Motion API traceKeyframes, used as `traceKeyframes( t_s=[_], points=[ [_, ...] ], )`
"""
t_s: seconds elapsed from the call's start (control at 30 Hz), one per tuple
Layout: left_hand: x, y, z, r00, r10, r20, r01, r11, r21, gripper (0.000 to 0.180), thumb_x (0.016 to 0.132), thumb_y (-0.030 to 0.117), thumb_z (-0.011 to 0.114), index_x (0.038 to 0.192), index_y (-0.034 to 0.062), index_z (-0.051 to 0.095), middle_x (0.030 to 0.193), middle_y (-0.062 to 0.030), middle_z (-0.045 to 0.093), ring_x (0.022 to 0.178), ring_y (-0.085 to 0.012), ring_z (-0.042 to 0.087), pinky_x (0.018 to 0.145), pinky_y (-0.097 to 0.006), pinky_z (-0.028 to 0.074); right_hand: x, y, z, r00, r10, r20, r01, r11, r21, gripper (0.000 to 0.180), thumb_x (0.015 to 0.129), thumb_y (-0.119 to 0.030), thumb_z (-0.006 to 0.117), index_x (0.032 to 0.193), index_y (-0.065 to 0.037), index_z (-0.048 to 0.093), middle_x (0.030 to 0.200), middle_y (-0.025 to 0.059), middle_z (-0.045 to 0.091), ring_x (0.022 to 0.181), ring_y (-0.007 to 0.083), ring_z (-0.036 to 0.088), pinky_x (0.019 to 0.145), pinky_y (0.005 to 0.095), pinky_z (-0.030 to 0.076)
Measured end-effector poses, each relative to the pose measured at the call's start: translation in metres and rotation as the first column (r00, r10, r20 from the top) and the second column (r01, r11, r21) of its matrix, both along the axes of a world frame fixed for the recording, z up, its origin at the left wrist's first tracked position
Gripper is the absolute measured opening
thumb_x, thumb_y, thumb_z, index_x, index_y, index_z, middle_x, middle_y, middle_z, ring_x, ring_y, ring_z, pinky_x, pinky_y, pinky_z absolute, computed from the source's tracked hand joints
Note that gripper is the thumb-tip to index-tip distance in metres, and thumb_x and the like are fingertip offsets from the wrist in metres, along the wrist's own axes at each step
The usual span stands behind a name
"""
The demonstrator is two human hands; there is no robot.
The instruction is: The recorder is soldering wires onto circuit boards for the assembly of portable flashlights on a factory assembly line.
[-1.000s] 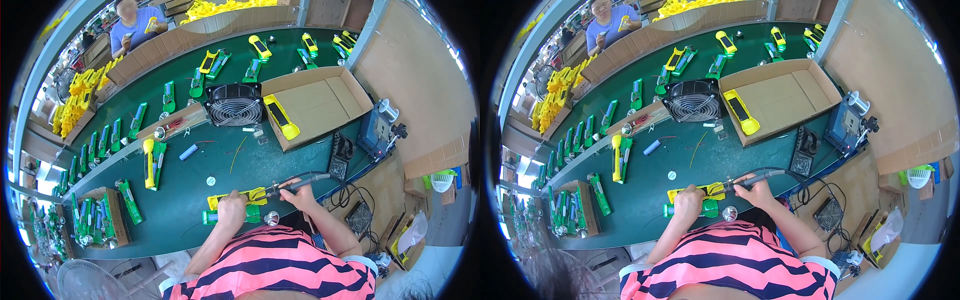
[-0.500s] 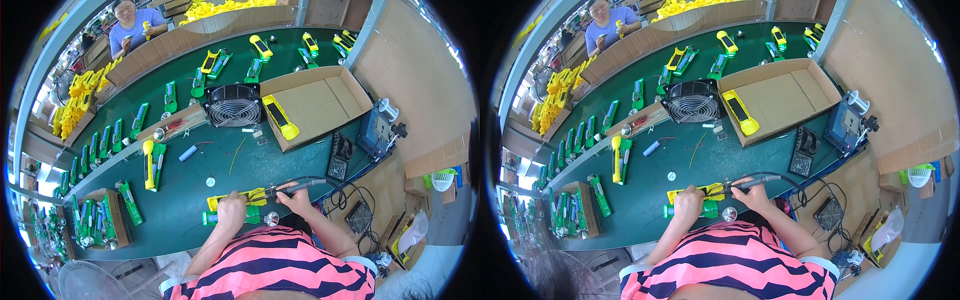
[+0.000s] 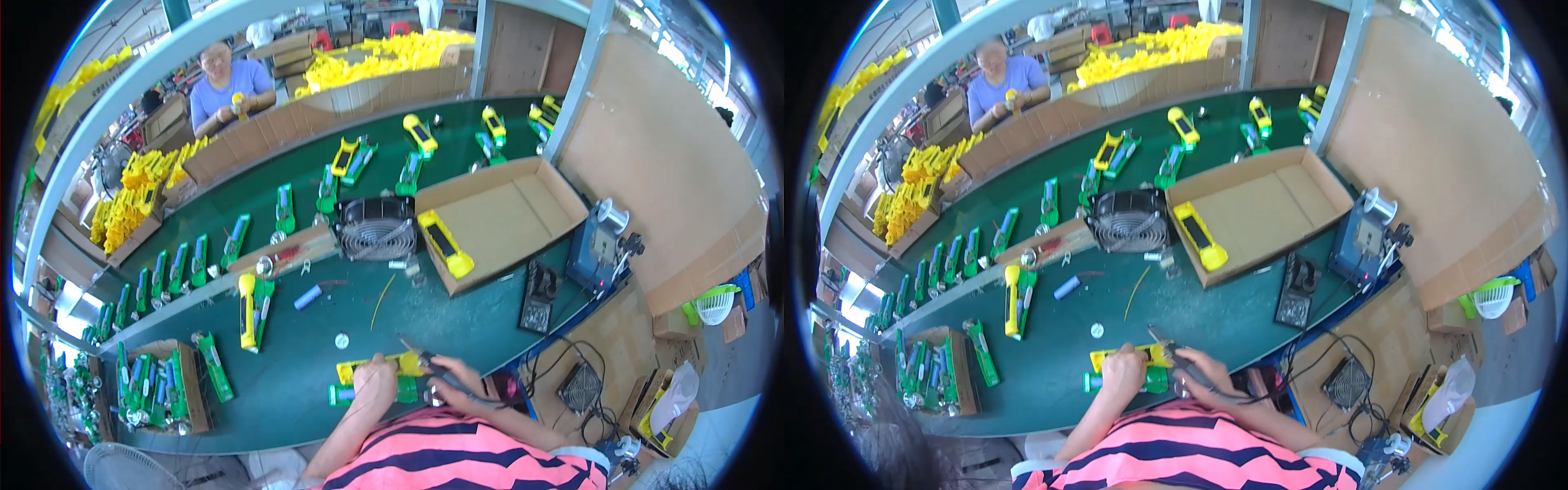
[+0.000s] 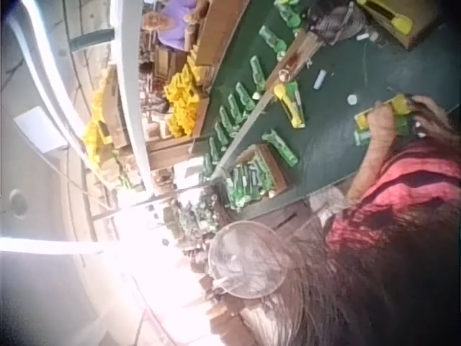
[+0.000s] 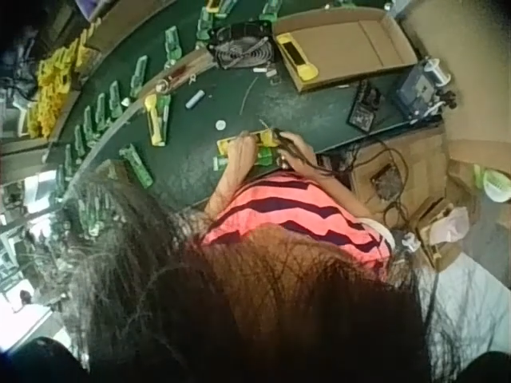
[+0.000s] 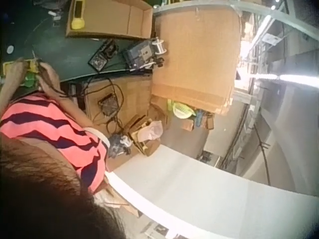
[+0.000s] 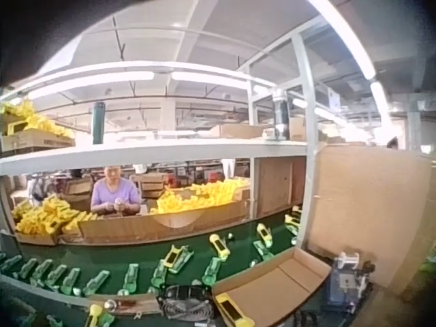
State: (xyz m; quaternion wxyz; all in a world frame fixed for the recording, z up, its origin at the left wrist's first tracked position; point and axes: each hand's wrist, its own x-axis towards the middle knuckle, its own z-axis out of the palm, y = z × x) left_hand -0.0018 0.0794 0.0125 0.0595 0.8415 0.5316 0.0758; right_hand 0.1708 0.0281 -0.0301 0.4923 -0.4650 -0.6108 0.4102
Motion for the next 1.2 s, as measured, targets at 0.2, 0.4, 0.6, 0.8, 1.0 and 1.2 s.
traceKeyframes(
  t_s=[0.2,0.4,0.6,0.8,1.0,1.2],
  points=[
    [-0.002,-0.003,0.003,0.999,-0.004,0.042,0.003,0.999,0.034,0.005,0.061,0.008,0.059,0.063,0.0050,0.063,0.061,-0.0116,0.052,0.051,-0.0268,0.056,0.048,-0.035,0.046,-0.016,0.003,0.018,0.923,0.227,0.311,-0.238,0.971,-0.001,0.070,0.065,-0.019,0.070,0.120,-0.005,0.029,0.104,0.0198,0.048,0.102,0.0404,0.044,0.097,0.0468,0.027],
    [-0.007,-0.003,0.008,0.988,-0.007,0.156,0.005,1.000,0.015,0.009,0.062,0.012,0.064,0.065,0.0037,0.063,0.063,-0.0113,0.052,0.052,-0.0265,0.056,0.048,-0.035,0.045,-0.019,0.004,0.011,0.953,0.196,0.231,-0.209,0.977,0.032,0.071,0.064,-0.018,0.071,0.120,-0.006,0.028,0.110,0.0200,0.045,0.107,0.0442,0.038,0.094,0.0455,0.031],
    [-0.039,-0.017,0.039,0.912,0.014,0.411,-0.005,1.000,-0.024,0.023,0.058,0.015,0.069,0.078,0.0055,0.064,0.076,-0.0064,0.058,0.075,-0.0238,0.051,0.066,-0.035,0.042,-0.009,0.022,0.025,0.937,0.211,0.278,-0.215,0.977,-0.018,0.072,0.063,-0.016,0.071,0.122,-0.010,0.029,0.113,0.0229,0.042,0.108,0.0481,0.036,0.090,0.0437,0.036],
    [-0.020,-0.028,0.002,0.820,0.072,0.567,-0.192,0.969,0.154,0.013,0.062,0.002,0.066,0.073,0.0080,0.063,0.069,-0.0039,0.056,0.064,-0.0208,0.052,0.059,-0.031,0.041,-0.001,0.043,0.021,0.916,0.256,0.308,-0.261,0.965,-0.026,0.075,0.060,-0.014,0.072,0.120,-0.010,0.027,0.112,0.0174,0.048,0.106,0.0466,0.039,0.093,0.0439,0.033],
    [-0.019,-0.029,0.007,0.875,0.042,0.482,-0.129,0.981,0.148,0.012,0.061,0.007,0.067,0.071,0.0093,0.060,0.077,-0.0005,0.051,0.071,-0.0193,0.048,0.061,-0.031,0.036,-0.001,0.030,0.036,0.949,0.060,0.308,-0.097,0.990,0.107,0.045,0.065,-0.013,0.069,0.104,-0.006,0.047,0.080,0.0049,0.061,0.057,0.0168,0.058,0.097,0.0377,0.029],
    [-0.032,-0.033,0.015,0.830,0.132,0.542,-0.123,0.991,-0.053,0.012,0.059,0.000,0.065,0.068,0.0035,0.057,0.082,-0.0076,0.051,0.076,-0.0239,0.051,0.061,-0.031,0.043,0.016,0.005,0.053,0.947,0.001,0.322,-0.085,0.965,0.248,0.008,0.072,-0.010,0.060,0.077,-0.004,0.059,0.063,0.0063,0.060,0.061,0.0170,0.059,0.094,0.0458,0.029]
  ],
)
